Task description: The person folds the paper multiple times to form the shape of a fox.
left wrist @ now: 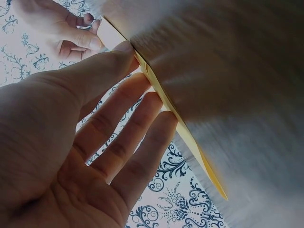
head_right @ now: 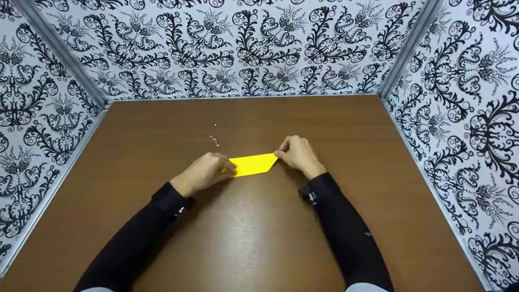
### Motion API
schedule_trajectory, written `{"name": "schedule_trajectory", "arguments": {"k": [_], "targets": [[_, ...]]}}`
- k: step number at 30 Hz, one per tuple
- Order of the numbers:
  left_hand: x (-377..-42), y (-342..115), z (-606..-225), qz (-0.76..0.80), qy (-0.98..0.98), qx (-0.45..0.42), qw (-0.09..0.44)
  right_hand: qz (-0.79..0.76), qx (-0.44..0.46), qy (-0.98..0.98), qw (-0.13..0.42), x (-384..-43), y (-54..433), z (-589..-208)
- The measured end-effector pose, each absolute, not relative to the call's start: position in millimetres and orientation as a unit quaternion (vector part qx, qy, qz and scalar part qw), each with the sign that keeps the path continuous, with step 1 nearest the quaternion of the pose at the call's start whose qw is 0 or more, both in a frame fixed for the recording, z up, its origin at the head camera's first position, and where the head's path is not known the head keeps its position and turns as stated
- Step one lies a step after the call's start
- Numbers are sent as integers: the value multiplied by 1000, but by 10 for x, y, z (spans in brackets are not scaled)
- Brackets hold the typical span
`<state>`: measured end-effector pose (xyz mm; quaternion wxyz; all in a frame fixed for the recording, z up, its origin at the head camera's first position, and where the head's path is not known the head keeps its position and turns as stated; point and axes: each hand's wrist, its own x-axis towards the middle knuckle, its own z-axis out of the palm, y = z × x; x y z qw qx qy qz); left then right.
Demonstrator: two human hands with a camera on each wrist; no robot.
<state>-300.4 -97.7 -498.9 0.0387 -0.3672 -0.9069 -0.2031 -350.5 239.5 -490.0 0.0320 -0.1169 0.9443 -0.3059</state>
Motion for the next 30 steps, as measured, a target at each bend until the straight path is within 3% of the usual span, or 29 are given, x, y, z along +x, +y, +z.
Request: {"name": "schedule_trajectory", "arguments": {"k": [9,30], "targets": [[-2975,-967,-5003,-210,-907,-363,33,-329,-116,937,11,-3492,2423,-4897],[-3010,-1010,-4998,-214,-903,-371,34,-354,-146,923,35,-3504,2343,-4878]]}}
